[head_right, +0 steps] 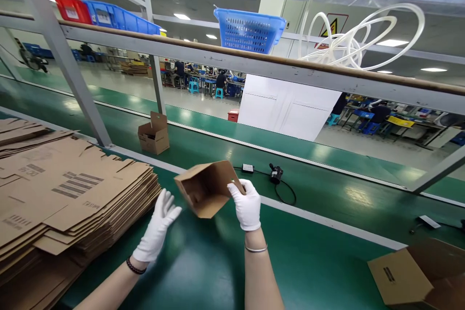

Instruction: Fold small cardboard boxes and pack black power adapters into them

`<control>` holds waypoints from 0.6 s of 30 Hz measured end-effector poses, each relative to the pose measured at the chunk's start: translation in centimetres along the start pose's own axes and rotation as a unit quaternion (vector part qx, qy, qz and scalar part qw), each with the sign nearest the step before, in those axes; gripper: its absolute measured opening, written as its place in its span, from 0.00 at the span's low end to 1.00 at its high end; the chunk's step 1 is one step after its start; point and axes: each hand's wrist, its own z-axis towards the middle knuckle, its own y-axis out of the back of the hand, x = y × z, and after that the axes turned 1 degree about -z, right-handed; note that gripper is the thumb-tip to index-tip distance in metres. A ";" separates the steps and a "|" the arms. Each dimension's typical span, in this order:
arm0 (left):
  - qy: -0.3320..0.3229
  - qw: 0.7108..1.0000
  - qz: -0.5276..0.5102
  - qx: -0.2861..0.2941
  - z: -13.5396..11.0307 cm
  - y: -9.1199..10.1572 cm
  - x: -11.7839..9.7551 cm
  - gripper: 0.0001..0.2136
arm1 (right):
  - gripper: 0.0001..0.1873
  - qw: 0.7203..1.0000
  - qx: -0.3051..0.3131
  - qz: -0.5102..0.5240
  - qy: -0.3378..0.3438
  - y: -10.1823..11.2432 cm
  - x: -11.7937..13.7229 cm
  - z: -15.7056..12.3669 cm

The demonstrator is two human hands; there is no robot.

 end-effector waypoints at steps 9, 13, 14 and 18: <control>-0.478 0.745 0.446 0.134 0.2 -0.2 0.6 0.15 | 0.14 0.992 0.124 0.021 0.031 -1.0 -0.3 -0.4; -0.472 0.739 0.467 0.116 1.3 -0.6 0.2 0.03 | 0.31 0.990 0.137 0.025 0.038 -1.4 -0.9 -0.2; -0.469 0.734 0.478 0.115 1.7 -0.5 0.1 0.05 | 0.34 0.990 0.131 0.031 0.034 -1.4 -1.0 -0.1; -0.466 0.731 0.486 0.110 3.3 0.1 0.9 0.11 | 0.35 0.994 0.100 0.043 0.007 -0.7 -1.4 0.8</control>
